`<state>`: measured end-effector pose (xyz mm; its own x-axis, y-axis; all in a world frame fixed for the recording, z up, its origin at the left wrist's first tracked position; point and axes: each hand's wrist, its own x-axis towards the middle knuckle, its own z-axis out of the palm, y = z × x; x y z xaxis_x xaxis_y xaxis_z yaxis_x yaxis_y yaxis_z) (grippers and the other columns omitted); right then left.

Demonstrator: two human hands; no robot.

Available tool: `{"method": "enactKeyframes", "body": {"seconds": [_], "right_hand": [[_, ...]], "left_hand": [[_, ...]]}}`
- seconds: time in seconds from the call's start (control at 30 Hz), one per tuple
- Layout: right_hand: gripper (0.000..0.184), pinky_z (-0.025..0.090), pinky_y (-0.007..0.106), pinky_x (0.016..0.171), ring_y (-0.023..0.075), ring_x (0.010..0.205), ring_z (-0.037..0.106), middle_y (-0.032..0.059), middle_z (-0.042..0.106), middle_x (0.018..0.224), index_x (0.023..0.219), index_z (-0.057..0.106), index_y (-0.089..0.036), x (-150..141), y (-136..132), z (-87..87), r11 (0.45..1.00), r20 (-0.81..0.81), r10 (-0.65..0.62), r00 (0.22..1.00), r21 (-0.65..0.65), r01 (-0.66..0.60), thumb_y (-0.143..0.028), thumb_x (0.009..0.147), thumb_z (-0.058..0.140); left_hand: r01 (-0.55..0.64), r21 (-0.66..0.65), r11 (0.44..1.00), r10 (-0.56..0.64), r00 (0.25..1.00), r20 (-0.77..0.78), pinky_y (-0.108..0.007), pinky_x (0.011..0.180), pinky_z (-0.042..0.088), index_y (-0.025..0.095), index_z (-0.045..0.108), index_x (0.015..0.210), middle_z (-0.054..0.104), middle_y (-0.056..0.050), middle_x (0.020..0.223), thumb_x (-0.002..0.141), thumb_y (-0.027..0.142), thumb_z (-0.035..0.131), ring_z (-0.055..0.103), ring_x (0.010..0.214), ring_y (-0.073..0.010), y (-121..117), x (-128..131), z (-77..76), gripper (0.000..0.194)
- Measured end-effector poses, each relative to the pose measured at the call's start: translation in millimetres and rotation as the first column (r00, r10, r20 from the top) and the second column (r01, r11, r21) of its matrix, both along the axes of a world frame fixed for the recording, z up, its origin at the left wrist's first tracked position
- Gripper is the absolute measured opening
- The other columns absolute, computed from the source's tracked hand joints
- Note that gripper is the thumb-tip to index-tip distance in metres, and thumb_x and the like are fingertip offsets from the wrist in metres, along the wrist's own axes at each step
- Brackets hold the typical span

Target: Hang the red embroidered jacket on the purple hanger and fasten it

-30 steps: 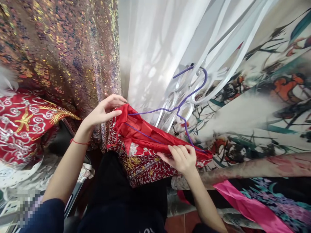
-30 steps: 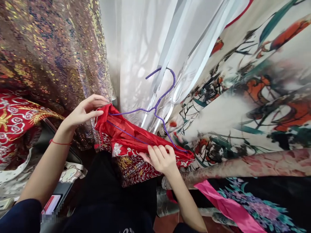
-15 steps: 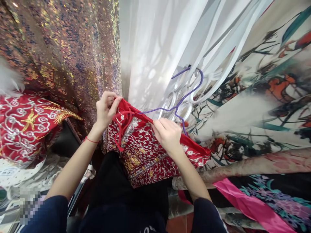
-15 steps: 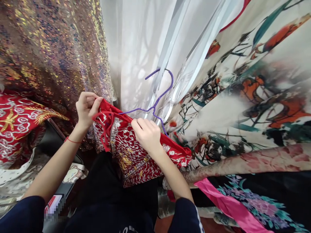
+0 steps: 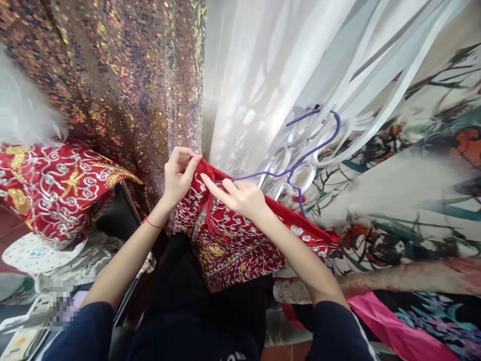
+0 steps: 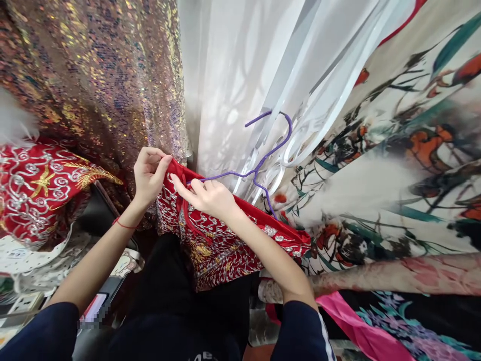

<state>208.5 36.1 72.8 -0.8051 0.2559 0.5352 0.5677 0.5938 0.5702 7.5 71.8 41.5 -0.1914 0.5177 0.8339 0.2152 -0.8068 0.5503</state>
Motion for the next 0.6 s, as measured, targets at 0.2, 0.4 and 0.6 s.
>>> {"method": "enactKeyframes", "body": {"seconds": [0.2, 0.4, 0.6], "right_hand": [[0.031, 0.038, 0.028, 0.057, 0.0112, 0.063, 0.054, 0.0004, 0.062, 0.069, 0.107, 0.068, -0.019, -9, -17, 23.0, 0.966, -0.043, 0.07, 0.997, -0.245, -0.078, -0.019, 0.107, 0.037], [0.021, 0.049, 0.024, 0.068, 0.0077, 0.066, 0.062, -0.0028, 0.064, 0.074, 0.106, 0.064, -0.013, -24, -1, 72.7, 0.702, -0.55, -0.141, 0.823, -0.642, -0.308, -0.016, 0.101, 0.043], [0.045, 0.054, 0.03, 0.079, 0.0148, 0.096, 0.071, 0.0072, 0.069, 0.106, 0.131, 0.052, -0.003, -44, 55, 80.7, 0.585, -0.768, -0.179, 0.615, -0.585, -0.562, -0.036, 0.099, 0.049]], "left_hand": [[0.014, -0.132, 0.991, -0.014, 1.0, 0.004, -0.019, 0.05, 0.043, 0.022, 0.056, 0.088, 0.059, 0.004, 0.069, 0.091, 0.045, 0.069, 0.056, 0.056, -0.0065, -4, 2, -1.2, 0.026], [0.063, -0.21, 0.976, -0.067, 0.998, -0.013, -0.021, 0.051, 0.042, 0.023, 0.054, 0.089, 0.06, 0.003, 0.072, 0.092, 0.046, 0.066, 0.055, 0.057, -0.0079, -9, 1, -0.7, 0.026], [0.049, -0.198, 0.979, -0.055, 0.998, -0.023, -0.022, 0.049, 0.038, 0.023, 0.056, 0.089, 0.056, 0.004, 0.068, 0.09, 0.043, 0.068, 0.05, 0.054, -0.0079, -12, -3, -1.2, 0.024]]}}
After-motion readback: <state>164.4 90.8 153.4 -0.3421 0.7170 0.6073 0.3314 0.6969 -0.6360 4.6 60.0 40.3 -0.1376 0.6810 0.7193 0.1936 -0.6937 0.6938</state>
